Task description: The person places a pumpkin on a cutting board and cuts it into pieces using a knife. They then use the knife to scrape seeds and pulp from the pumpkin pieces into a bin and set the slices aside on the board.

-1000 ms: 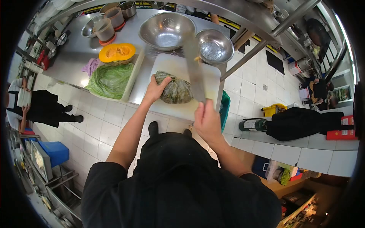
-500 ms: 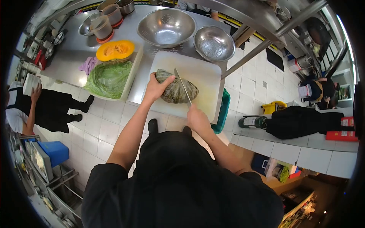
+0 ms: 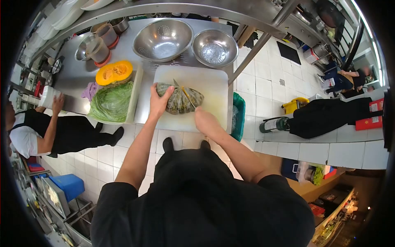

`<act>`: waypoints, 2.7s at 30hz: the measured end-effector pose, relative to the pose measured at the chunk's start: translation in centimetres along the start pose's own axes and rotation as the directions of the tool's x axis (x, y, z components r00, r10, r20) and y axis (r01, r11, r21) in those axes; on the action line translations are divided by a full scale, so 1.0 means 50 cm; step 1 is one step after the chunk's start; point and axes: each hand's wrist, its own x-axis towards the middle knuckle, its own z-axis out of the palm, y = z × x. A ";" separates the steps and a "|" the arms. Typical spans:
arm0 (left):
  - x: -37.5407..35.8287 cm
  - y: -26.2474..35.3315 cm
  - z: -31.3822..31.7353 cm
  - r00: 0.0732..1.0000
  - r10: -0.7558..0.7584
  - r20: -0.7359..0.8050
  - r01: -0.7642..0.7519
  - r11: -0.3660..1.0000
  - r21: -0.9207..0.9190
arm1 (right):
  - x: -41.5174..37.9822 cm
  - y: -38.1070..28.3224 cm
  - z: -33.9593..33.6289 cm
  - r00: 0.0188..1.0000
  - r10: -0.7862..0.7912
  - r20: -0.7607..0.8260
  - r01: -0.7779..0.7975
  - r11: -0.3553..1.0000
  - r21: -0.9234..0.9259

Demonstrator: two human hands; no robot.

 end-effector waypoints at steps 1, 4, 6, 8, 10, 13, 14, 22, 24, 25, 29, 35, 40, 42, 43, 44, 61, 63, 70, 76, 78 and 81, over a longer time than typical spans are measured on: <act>-0.014 0.003 0.005 0.998 -0.062 0.010 0.062 0.998 -0.020 | -0.011 -0.010 -0.013 1.000 -0.002 -0.006 0.002 1.000 0.007; -0.021 0.015 0.015 0.995 -0.094 0.032 0.095 0.994 -0.051 | -0.013 -0.005 -0.013 1.000 0.021 0.016 -0.020 1.000 -0.024; -0.017 -0.001 0.014 0.987 -0.147 0.060 0.150 0.988 -0.033 | -0.023 0.027 0.048 1.000 -0.007 -0.016 0.007 1.000 0.006; -0.026 -0.014 0.008 0.983 -0.165 0.075 0.169 0.984 -0.052 | -0.032 0.036 0.076 1.000 -0.016 -0.020 0.016 1.000 -0.018; -0.014 -0.001 0.002 0.977 -0.190 0.092 0.198 0.976 -0.087 | -0.015 0.034 0.068 1.000 -0.011 0.002 0.011 0.998 -0.058; -0.028 0.026 -0.013 0.922 -0.358 0.145 0.381 0.904 -0.195 | -0.004 0.039 0.055 0.996 0.070 0.059 -0.070 0.998 0.000; -0.039 0.036 -0.016 0.922 -0.359 0.146 0.383 0.903 -0.193 | -0.006 0.039 0.047 0.996 0.071 0.060 -0.071 0.997 0.002; -0.076 -0.015 0.023 0.936 -0.328 -0.124 0.281 0.913 -0.296 | -0.056 0.056 0.028 0.985 0.172 -0.018 -0.171 0.984 0.058; -0.081 -0.008 0.031 0.945 -0.293 -0.143 0.245 0.927 -0.286 | -0.061 0.065 0.033 0.986 0.161 -0.040 -0.158 0.985 0.063; -0.085 -0.003 0.032 0.953 -0.255 -0.166 0.205 0.941 -0.269 | -0.062 0.068 0.037 0.988 0.144 -0.063 -0.139 0.987 0.075; -0.090 -0.022 0.036 0.944 -0.239 -0.229 0.184 0.954 -0.235 | -0.064 0.065 0.040 0.990 0.105 -0.098 -0.107 0.994 -0.016; -0.089 -0.024 0.040 0.947 -0.211 -0.242 0.157 0.962 -0.224 | -0.120 -0.093 -0.127 0.882 -0.114 -0.458 0.178 0.979 0.099; -0.082 -0.037 0.051 0.948 -0.117 -0.297 0.090 0.990 -0.104 | -0.149 -0.164 -0.176 0.645 -0.153 -0.748 0.559 0.763 0.326; -0.078 -0.036 0.055 0.943 -0.124 -0.310 0.094 0.990 -0.109 | -0.093 -0.116 -0.074 0.838 -0.138 -0.528 0.300 0.924 0.236; -0.079 -0.037 0.058 0.940 -0.130 -0.314 0.101 0.989 -0.107 | -0.061 -0.084 -0.015 0.957 -0.024 -0.288 0.042 0.998 0.057; -0.088 -0.038 0.063 0.939 -0.136 -0.317 0.107 0.988 -0.109 | -0.030 -0.054 0.031 0.987 0.160 0.007 -0.160 0.986 -0.036; -0.056 0.021 0.031 0.936 -0.315 -0.155 0.321 0.947 0.009 | 0.007 -0.038 0.049 0.994 0.086 0.068 -0.083 0.996 -0.034; -0.055 0.039 0.025 0.939 -0.308 -0.153 0.300 0.951 -0.071 | 0.013 -0.010 0.092 0.998 0.065 0.019 -0.064 0.997 -0.045; -0.045 -0.010 0.034 0.963 -0.227 -0.144 0.223 0.974 -0.046 | -0.009 -0.047 0.046 0.997 0.009 -0.077 -0.011 1.000 -0.024; -0.056 -0.009 0.030 0.957 -0.246 -0.153 0.228 0.965 -0.126 | -0.001 -0.019 0.067 0.999 -0.012 -0.049 0.012 1.000 0.000; -0.065 0.017 0.028 0.958 -0.243 -0.152 0.224 0.966 -0.131 | -0.009 -0.022 0.050 1.000 -0.008 -0.012 0.008 1.000 -0.021; -0.060 0.007 0.017 0.967 -0.242 -0.082 0.231 0.965 -0.124 | -0.040 -0.008 0.043 0.990 0.033 0.134 -0.053 0.987 0.150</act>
